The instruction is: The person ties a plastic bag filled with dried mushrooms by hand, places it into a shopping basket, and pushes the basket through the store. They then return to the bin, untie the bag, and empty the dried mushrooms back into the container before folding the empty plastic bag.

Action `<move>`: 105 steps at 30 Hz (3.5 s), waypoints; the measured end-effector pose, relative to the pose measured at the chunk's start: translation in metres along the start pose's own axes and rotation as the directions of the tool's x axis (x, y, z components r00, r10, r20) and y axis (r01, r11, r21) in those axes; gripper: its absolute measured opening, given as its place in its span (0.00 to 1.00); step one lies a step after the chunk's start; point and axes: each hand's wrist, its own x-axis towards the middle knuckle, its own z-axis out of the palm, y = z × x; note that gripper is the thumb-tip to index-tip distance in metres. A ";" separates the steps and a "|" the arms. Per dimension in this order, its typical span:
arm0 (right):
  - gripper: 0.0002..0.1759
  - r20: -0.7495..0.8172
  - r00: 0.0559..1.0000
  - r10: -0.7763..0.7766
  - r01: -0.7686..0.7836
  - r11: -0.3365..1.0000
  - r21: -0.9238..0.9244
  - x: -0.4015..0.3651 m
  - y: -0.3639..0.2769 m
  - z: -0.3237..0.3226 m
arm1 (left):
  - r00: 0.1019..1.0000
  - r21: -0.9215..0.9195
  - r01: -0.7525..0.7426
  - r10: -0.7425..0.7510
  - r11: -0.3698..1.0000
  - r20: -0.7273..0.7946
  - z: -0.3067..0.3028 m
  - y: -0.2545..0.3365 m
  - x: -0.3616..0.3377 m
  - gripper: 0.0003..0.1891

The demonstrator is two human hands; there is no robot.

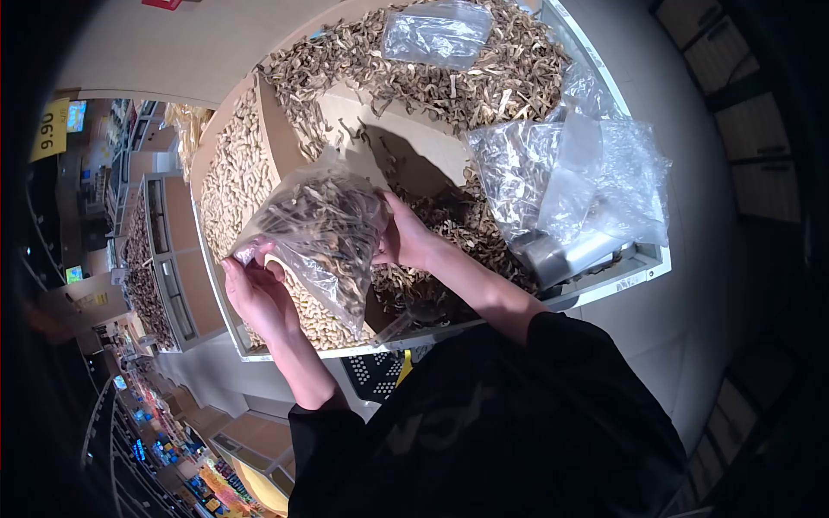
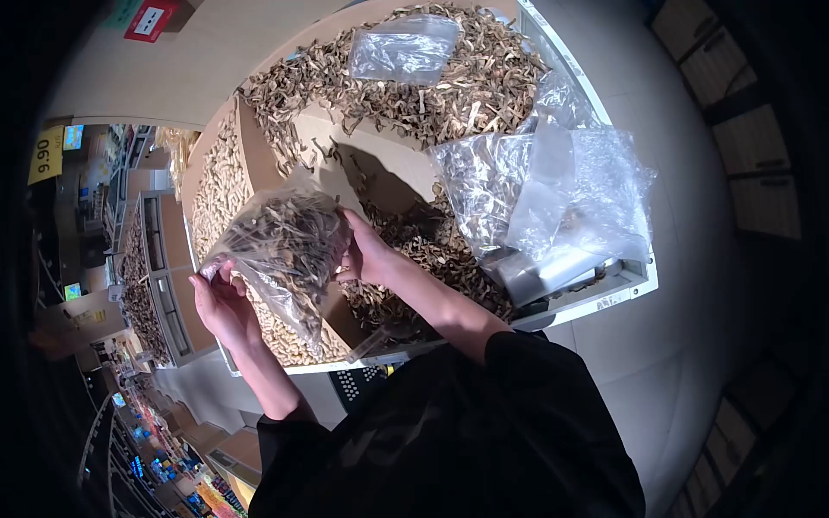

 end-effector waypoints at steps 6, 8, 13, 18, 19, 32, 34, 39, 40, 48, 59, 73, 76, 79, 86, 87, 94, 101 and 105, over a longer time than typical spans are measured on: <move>0.44 -0.032 0.999 0.011 -0.011 1.000 -0.015 -0.007 -0.009 0.012 | 1.000 0.083 0.000 -0.002 0.997 0.026 0.012 0.010 0.022 0.18; 0.48 -0.027 0.999 0.020 -0.021 0.998 -0.062 -0.011 -0.010 0.015 | 0.999 0.063 -0.006 0.003 0.998 0.046 0.012 0.013 0.032 0.19; 0.56 0.010 0.999 -0.032 0.033 0.942 -0.335 -0.022 0.000 0.015 | 0.999 0.020 -0.017 0.016 1.000 0.033 0.012 0.016 0.050 0.18; 0.44 0.060 0.998 -0.018 0.056 0.686 -0.726 -0.042 -0.009 0.036 | 0.995 0.062 0.082 -0.085 0.995 0.059 0.029 0.008 0.056 0.22; 0.40 0.047 0.999 -0.027 0.054 0.620 -0.782 -0.049 -0.012 0.044 | 0.995 0.045 0.083 -0.085 0.996 0.056 0.032 0.008 0.057 0.22; 0.19 0.025 0.851 -0.525 0.349 0.529 -0.774 -0.056 -0.091 0.079 | 0.994 0.076 0.051 -0.059 0.996 0.097 0.070 0.024 0.088 0.23; 0.20 0.032 0.812 -0.583 0.403 0.521 -0.753 -0.063 -0.101 0.084 | 0.994 0.067 0.052 -0.058 0.996 0.092 0.073 0.025 0.087 0.23; 0.18 0.099 0.727 -0.679 0.505 0.431 -0.748 -0.076 -0.121 0.100 | 0.994 0.069 -0.008 0.000 0.998 0.111 0.081 0.036 0.090 0.24; 0.17 0.112 0.725 -0.679 0.503 0.412 -0.760 -0.078 -0.125 0.103 | 0.993 0.065 -0.021 0.013 0.998 0.117 0.082 0.038 0.091 0.24; 0.15 0.352 0.564 -0.747 0.660 0.151 -0.736 -0.095 -0.132 0.118 | 0.964 -0.072 -0.081 0.097 0.994 0.246 0.076 0.051 0.087 0.26; 0.03 0.406 0.489 -0.772 0.464 -0.164 -0.871 -0.187 -0.078 0.028 | 0.906 -0.051 0.310 -0.279 0.949 0.317 0.020 -0.031 -0.041 0.19; 0.18 -0.270 0.439 -0.857 0.108 0.349 -0.931 -0.308 0.013 -0.118 | 0.531 0.278 0.753 -0.800 0.597 0.280 0.073 -0.179 -0.222 0.16; 0.28 -0.462 0.512 -0.724 0.018 0.547 -0.837 -0.310 0.010 -0.100 | 0.544 0.202 0.775 -0.794 0.600 0.271 0.086 -0.178 -0.231 0.21; 0.25 -0.489 0.586 -0.646 -0.134 0.518 -0.845 -0.302 0.011 -0.101 | 0.553 0.118 0.790 -0.782 0.602 0.288 0.093 -0.175 -0.246 0.22; 0.14 -0.165 0.611 -0.774 -0.097 0.134 -0.986 -0.322 0.006 -0.092 | 0.531 0.135 0.799 -0.793 0.586 0.298 0.108 -0.188 -0.277 0.13; 0.14 -0.072 0.558 -0.827 -0.065 0.043 -0.997 -0.328 -0.003 -0.099 | 0.526 0.144 0.797 -0.792 0.586 0.310 0.117 -0.185 -0.277 0.12; 0.13 -0.002 0.429 -0.903 -0.060 -0.027 -0.998 -0.403 -0.076 -0.088 | 0.551 0.172 0.645 -0.609 0.745 0.571 0.180 -0.192 -0.308 0.11; 0.32 -0.191 0.362 -0.912 -0.141 0.149 -0.979 -0.424 -0.096 -0.137 | 0.807 0.543 0.390 -0.560 0.743 0.186 0.122 -0.193 -0.400 0.09; 0.31 -0.144 0.258 -0.955 -0.082 0.127 -0.989 -0.423 -0.097 -0.178 | 0.909 0.742 0.409 -0.308 0.531 -0.281 0.041 -0.179 -0.446 0.10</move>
